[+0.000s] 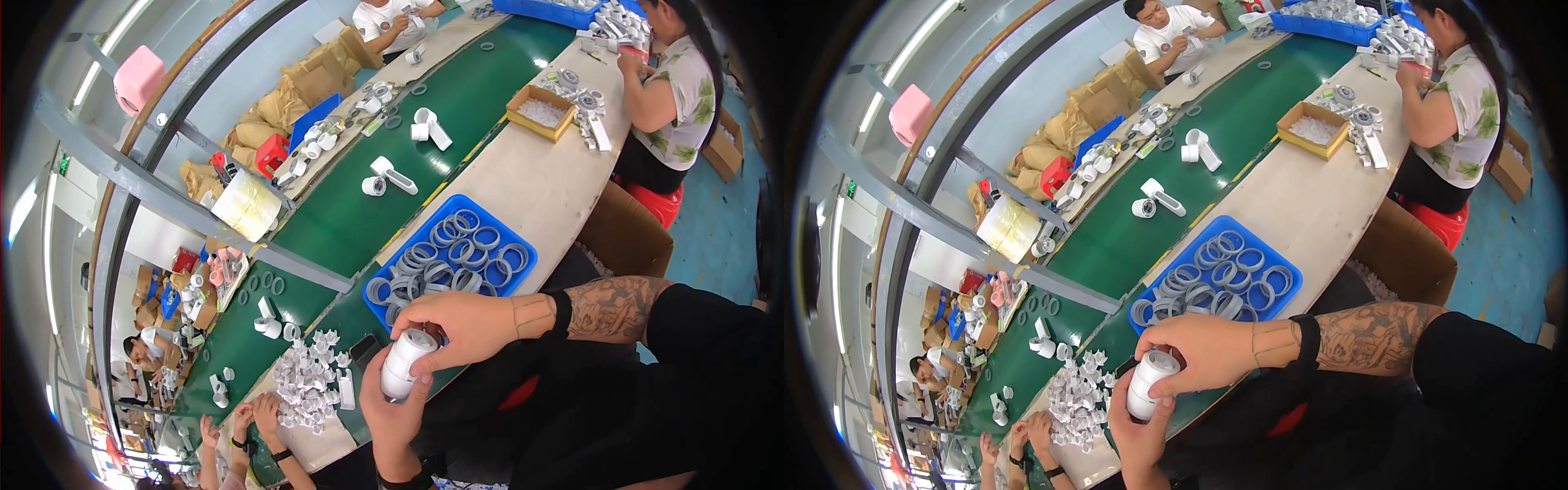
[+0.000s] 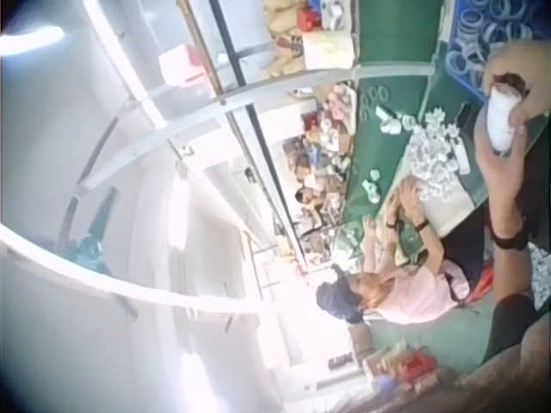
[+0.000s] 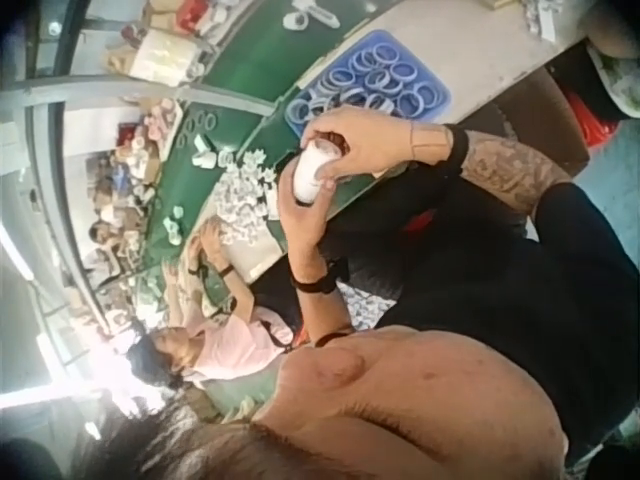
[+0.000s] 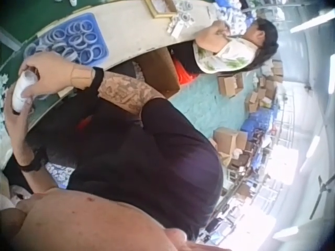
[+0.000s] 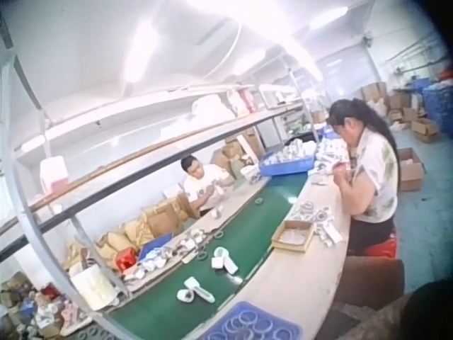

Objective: Manually assembling plastic and metal lighting fixture components at an industrial workbench.

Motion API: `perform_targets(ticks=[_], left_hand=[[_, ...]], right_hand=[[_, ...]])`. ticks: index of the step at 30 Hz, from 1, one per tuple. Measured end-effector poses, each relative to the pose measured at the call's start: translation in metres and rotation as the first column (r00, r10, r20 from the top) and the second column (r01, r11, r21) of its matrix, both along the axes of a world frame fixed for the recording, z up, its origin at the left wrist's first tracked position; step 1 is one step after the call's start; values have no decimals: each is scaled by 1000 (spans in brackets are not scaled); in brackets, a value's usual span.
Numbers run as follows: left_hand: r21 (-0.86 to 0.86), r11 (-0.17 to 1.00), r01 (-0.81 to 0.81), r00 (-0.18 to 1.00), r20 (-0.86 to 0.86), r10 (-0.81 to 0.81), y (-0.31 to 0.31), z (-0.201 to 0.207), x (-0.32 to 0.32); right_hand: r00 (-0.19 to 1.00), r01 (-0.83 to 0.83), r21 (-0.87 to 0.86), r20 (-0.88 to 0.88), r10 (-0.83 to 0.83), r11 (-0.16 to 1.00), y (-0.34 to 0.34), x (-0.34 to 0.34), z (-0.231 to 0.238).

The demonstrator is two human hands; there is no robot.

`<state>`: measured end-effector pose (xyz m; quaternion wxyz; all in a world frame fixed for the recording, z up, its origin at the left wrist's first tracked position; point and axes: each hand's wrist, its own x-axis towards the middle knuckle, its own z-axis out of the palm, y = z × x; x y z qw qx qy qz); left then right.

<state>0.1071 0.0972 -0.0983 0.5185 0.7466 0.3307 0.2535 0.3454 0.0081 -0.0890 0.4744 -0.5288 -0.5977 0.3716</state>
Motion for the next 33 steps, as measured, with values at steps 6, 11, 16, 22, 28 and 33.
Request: perform_targets(ticks=[6,11,16,22,28,33], left_hand=[[124,992,32,982,-188,-8,2,17,6],[353,934,47,982,-189,22,-1,20,14],[392,920,30,992,-123,20,-3,17,19],[354,928,115,977,-211,-40,-3,2,36],[351,931,-101,986,-86,140,-22,1,72],[238,967,-90,994,75,75,0,-28,87]], right_hand=[[999,-9,12,47,8,1000,1,-1,-4],[994,-44,43,104,40,998,2,7,1],[993,-106,57,68,102,993,9,12,-1],[990,-5,137,140,-14,991,15,9,-28],[818,296,262,427,-386,918,26,-21,-4],[790,224,436,442,-425,871,36,-13,-8]])
